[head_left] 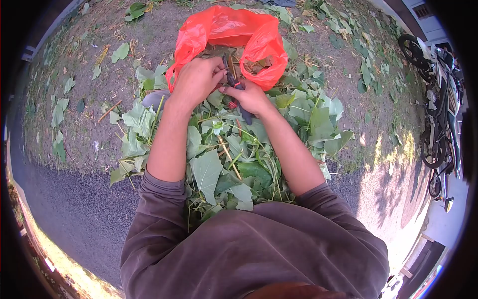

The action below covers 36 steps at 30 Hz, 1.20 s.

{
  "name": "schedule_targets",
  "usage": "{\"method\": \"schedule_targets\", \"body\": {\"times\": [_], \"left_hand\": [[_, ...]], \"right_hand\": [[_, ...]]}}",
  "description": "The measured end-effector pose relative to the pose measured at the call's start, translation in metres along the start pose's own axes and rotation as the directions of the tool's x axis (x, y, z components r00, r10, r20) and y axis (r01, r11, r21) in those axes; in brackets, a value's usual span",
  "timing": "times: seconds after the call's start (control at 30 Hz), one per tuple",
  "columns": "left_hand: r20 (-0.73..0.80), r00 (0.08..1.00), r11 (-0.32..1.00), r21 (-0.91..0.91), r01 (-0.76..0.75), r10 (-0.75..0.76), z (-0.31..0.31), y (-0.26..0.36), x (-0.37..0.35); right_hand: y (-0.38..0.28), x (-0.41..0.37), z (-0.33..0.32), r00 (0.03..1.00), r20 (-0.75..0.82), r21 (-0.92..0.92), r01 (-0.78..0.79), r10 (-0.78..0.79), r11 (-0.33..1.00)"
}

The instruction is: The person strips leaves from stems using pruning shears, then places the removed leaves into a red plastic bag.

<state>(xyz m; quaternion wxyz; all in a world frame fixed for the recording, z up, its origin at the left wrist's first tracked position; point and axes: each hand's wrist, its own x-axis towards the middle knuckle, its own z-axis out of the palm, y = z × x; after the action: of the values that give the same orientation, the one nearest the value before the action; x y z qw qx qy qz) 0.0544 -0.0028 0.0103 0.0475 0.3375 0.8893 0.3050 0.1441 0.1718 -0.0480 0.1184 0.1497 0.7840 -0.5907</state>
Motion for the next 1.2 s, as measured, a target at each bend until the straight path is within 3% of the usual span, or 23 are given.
{"method": "schedule_targets", "body": {"times": [0.1,0.2,0.27,0.37,0.43,0.47,0.5,0.53,0.57,0.6,0.73,0.93,1.0,1.13,1.2], "left_hand": [[0.004,1.0,1.0,-0.011,0.009,-0.009,-0.002,-0.001,-0.001],[0.021,0.999,0.998,-0.05,0.028,-0.027,-0.001,-0.004,0.0],[0.029,0.999,0.998,-0.063,0.024,-0.022,-0.002,-0.004,-0.001],[0.051,0.998,0.997,-0.061,0.049,-0.046,-0.007,0.0,-0.003],[0.019,1.0,0.999,-0.042,0.023,-0.022,-0.005,0.001,-0.002],[0.032,0.995,0.987,-0.122,0.101,-0.097,-0.003,0.002,0.0],[0.096,0.981,0.975,-0.127,0.18,-0.168,-0.012,0.012,0.001],[0.026,0.995,0.99,-0.102,0.097,-0.095,-0.006,0.003,0.0],[0.001,0.998,0.992,-0.114,0.056,-0.056,-0.003,-0.001,0.0],[-0.022,0.999,0.993,-0.115,0.034,-0.037,-0.004,0.0,-0.001],[-0.117,0.993,0.993,-0.118,-0.002,-0.012,-0.004,0.001,-0.003],[-0.018,0.999,0.995,-0.093,0.039,-0.041,-0.002,0.003,-0.003],[-0.018,0.999,0.996,-0.074,0.047,-0.048,-0.003,0.003,-0.003],[-0.036,0.999,0.998,-0.069,-0.014,0.012,-0.005,0.008,-0.005],[0.009,0.998,0.997,-0.054,0.055,-0.054,-0.011,0.015,-0.004]], "right_hand": [[0.006,0.007,0.004,0.998,0.033,0.046,-0.063,0.061,0.997],[0.007,0.008,0.004,0.995,-0.008,-0.043,-0.095,0.094,0.995],[0.012,0.012,0.005,0.998,-0.064,-0.12,0.002,-0.01,0.993],[-0.008,0.002,0.001,0.996,0.029,-0.089,-0.081,0.084,0.993],[0.0,0.004,0.007,0.995,-0.009,-0.036,-0.102,0.102,0.994],[0.006,0.004,0.01,0.995,-0.092,-0.024,-0.048,0.045,0.999],[0.021,0.015,0.012,0.991,-0.124,-0.139,0.031,-0.048,0.99],[0.022,0.013,0.014,0.979,-0.175,-0.177,0.073,-0.105,0.981],[0.006,0.005,0.008,0.996,-0.086,-0.063,-0.012,0.007,0.998],[0.003,0.003,0.009,0.991,-0.104,-0.006,0.08,-0.08,0.997],[0.004,-0.002,0.001,1.0,0.012,0.087,0.013,-0.014,0.996],[0.032,0.016,0.007,0.982,0.04,0.151,0.177,-0.185,0.973],[0.034,0.017,0.01,0.946,-0.056,0.15,0.323,-0.318,0.934],[0.029,0.012,0.003,0.975,-0.003,0.129,0.219,-0.221,0.967],[0.025,0.011,0.001,0.98,0.092,0.165,0.162,-0.178,0.973]]}}
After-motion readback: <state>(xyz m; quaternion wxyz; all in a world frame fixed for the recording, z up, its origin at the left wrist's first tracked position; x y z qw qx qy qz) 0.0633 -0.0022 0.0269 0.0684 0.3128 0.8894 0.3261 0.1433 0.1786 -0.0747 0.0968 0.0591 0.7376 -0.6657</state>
